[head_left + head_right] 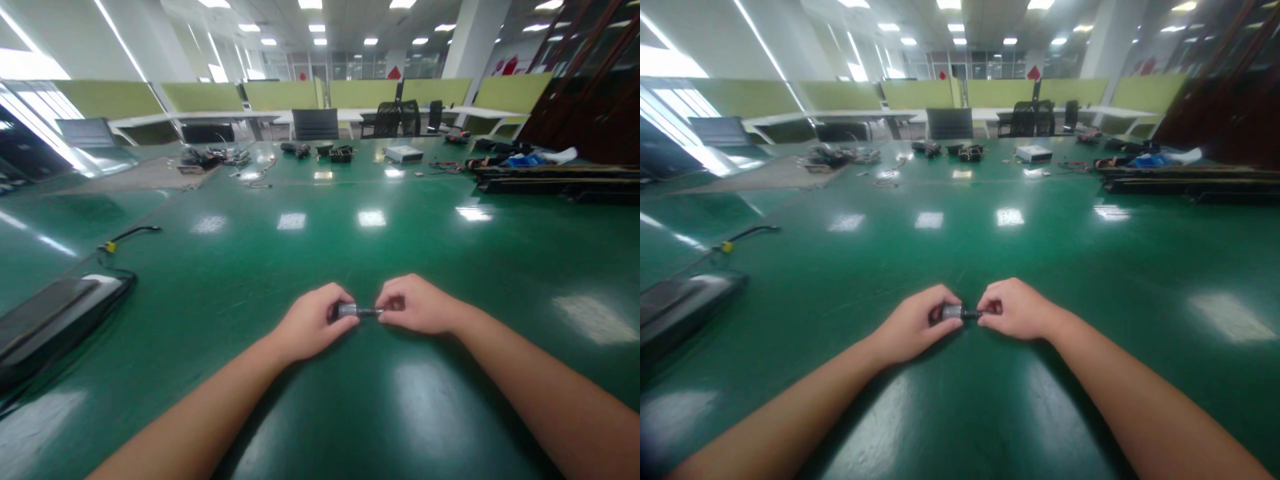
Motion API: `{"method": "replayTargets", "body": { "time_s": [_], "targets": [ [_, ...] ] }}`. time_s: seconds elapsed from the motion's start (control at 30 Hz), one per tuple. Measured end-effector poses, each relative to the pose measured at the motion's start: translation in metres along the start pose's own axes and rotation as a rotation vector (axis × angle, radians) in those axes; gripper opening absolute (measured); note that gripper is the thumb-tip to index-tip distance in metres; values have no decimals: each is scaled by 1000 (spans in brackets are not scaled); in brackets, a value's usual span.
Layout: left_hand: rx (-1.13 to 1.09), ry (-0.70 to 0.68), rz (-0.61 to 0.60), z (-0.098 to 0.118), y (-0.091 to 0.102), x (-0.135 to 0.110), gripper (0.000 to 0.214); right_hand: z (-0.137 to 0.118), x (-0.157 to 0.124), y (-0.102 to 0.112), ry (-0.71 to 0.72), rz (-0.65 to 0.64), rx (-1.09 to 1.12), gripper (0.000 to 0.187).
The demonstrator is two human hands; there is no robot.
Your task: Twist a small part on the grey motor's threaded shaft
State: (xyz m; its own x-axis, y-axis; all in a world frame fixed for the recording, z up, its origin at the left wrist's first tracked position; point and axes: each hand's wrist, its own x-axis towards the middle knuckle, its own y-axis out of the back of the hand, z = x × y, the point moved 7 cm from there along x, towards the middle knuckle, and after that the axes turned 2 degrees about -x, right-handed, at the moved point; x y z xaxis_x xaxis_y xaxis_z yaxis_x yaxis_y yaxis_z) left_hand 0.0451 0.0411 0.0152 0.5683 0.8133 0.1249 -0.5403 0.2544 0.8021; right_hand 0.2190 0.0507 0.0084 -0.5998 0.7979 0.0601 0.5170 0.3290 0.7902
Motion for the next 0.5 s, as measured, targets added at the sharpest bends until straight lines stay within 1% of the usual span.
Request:
{"method": "replayTargets", "body": {
  "time_s": [0.1, 0.17, 0.3, 0.5],
  "targets": [
    [6, 1, 8, 0, -1, 2, 23, -13, 8, -8, 65, 91, -55, 7],
    [3, -20, -2, 1, -2, 2, 26, -21, 11, -14, 117, 112, -83, 5],
    [-6, -68, -9, 4, -3, 3, 21, -24, 12, -18, 133, 106, -55, 6],
    [12, -41, -16, 3, -2, 2, 22, -25, 8, -15, 136, 104, -48, 10]
  ]
}}
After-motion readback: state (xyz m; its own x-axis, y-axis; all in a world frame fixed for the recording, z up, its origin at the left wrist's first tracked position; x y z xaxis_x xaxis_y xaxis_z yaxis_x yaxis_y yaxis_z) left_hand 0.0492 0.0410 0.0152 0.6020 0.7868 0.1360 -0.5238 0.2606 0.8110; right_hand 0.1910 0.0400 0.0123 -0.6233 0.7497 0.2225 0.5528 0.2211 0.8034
